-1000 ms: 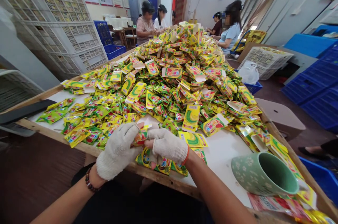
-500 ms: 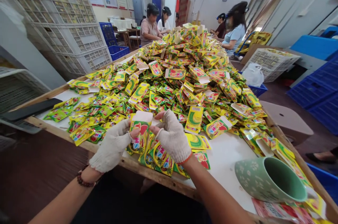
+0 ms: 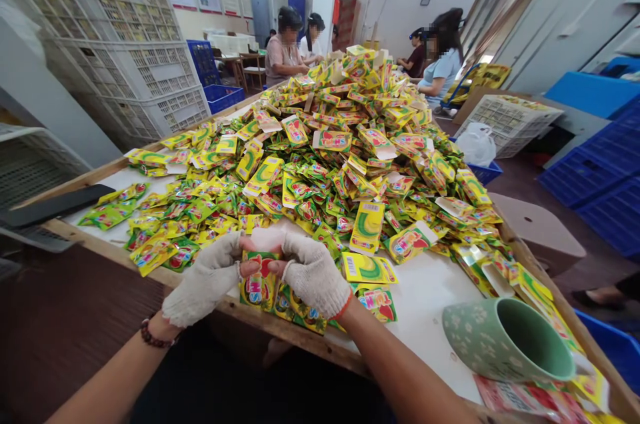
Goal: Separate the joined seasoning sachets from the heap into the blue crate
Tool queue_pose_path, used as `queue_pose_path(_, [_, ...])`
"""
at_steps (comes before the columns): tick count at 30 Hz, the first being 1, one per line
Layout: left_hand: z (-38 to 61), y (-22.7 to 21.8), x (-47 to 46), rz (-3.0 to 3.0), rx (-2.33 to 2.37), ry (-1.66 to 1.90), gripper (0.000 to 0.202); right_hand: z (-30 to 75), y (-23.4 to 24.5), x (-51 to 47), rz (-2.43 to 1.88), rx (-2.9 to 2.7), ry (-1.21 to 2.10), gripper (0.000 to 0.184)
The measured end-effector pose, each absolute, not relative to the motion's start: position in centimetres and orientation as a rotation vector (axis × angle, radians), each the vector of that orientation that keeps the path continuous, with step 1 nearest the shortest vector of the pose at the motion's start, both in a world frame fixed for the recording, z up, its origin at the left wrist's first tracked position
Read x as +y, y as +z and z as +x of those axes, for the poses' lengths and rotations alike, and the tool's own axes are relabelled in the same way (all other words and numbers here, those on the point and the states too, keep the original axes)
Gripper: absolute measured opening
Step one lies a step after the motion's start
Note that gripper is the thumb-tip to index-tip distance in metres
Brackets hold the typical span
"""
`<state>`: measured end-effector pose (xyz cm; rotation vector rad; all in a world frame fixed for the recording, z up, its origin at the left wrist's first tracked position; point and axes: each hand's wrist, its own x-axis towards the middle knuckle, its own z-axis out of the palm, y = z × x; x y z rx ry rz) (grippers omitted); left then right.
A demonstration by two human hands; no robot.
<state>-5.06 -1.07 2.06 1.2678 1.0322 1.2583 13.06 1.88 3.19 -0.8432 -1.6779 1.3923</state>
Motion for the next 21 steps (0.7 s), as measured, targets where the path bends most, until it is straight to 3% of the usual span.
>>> queue_pose_path(4, [-5.0,2.1,-1.2,1.072,0.923,1.344,0.046,12.9,3.2,1.8,-0.852,-1.569,1.445,0.016])
queue_pose_path(7, [-4.6,2.1,-1.5,1.071,0.829,1.154,0.06,12.7,2.9,1.9,-0.821,-1.53,1.326,0.015])
queue_pose_path(10, [-4.2,2.1,-1.8,1.054,0.814,0.969,0.055,12.7,2.6,2.1,-0.801,-1.459,1.262,0.049])
queue_pose_path(12, [-3.9,2.3,-2.0,1.06,0.85,0.952,0.055,12.7,2.6,2.2,-0.76,-1.428,1.388,0.068])
queue_pose_path(16, [-3.4,3.1,-2.0,1.038,0.883,0.883,0.049,13.0,2.6,1.8,-0.735,-1.551,1.552,0.044])
queue_pose_path(21, [-3.4,3.5,-1.9,1.088,0.989,0.852,0.042,13.3,2.7,1.5,-0.688,-1.675,1.489,0.046])
